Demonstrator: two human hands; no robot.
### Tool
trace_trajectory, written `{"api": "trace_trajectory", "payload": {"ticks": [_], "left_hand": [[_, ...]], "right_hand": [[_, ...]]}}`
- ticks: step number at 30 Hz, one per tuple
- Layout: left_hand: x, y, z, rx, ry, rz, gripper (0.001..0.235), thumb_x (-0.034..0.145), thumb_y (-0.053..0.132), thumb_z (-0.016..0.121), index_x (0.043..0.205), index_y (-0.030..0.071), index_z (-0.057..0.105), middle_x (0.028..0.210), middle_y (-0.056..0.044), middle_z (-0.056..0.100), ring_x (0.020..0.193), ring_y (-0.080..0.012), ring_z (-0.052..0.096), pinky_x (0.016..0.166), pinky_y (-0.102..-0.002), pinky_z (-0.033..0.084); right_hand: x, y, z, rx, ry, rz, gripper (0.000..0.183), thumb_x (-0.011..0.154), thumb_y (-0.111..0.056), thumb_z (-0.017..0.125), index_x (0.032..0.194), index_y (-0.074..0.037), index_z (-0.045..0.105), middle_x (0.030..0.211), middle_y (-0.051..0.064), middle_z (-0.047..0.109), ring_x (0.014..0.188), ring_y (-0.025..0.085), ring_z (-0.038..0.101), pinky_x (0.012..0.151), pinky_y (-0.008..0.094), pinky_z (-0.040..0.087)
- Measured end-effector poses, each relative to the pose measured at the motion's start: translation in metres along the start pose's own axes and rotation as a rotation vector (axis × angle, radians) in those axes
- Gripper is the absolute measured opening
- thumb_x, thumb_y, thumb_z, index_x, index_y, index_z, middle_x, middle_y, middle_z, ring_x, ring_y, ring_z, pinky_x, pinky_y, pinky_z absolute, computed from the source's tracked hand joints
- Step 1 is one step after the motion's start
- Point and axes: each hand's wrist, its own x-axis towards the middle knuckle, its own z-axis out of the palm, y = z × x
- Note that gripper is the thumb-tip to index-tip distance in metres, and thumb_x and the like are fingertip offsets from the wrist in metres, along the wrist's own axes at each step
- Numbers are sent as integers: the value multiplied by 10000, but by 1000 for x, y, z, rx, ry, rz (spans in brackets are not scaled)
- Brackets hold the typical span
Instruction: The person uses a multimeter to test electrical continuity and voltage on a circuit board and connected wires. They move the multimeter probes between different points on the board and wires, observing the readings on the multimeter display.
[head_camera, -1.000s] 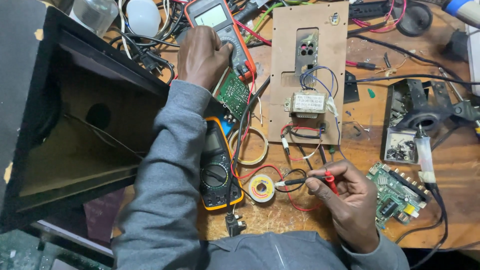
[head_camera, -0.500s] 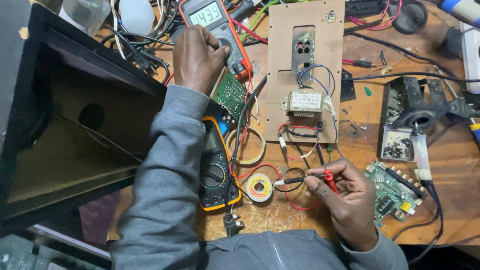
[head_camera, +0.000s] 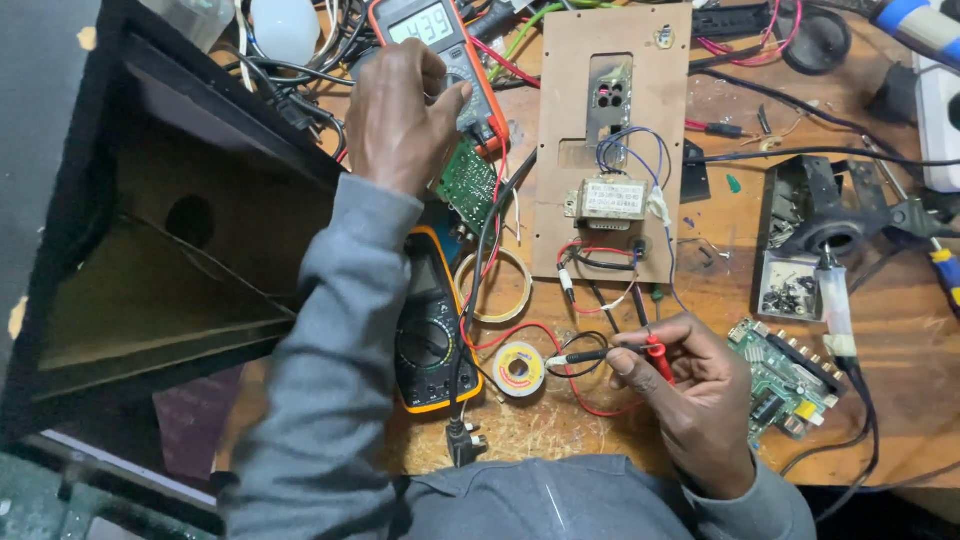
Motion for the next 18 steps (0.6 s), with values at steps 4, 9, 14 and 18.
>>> {"api": "trace_trajectory", "payload": {"ticks": [4,9,14,18], "left_hand": [[-80,91,-63,-437,5,298,100,994,124,646,924,53,635,853,-86,669,770,-234,653,706,-387,483],[-169,126,-60,-889,-606,152,417,1094,256,344,1291,-23,584,1224,-192,708,1105,-343,702,936,-409,524],[-185,113,-57,-1046,-590,-37,418,1077,304,426,1350,39,598,1368,-116,679,1281,-235,647,1104,-360,478],[-190,107,-57,-1243,-622,-260,357,1061,257,499,1324,74,655,1303,-66,691,1058,-100,618,889,-259,527]], "right_hand": [[2,3,-6,-31,52,6,154,840,-77,787,933,-2,690,748,100,707,574,173,716,523,240,601],[8,-3,0,-23,-85,-66,172,861,-116,800,947,-36,674,782,53,705,640,70,640,598,176,553],[2,-4,-6,-59,-136,-30,257,893,-206,736,1073,-39,660,1022,61,722,906,121,673,796,236,538],[-4,-19,-3,-134,-93,-112,402,1062,-269,467,1157,20,728,670,35,525,548,100,407,549,240,302]]}}
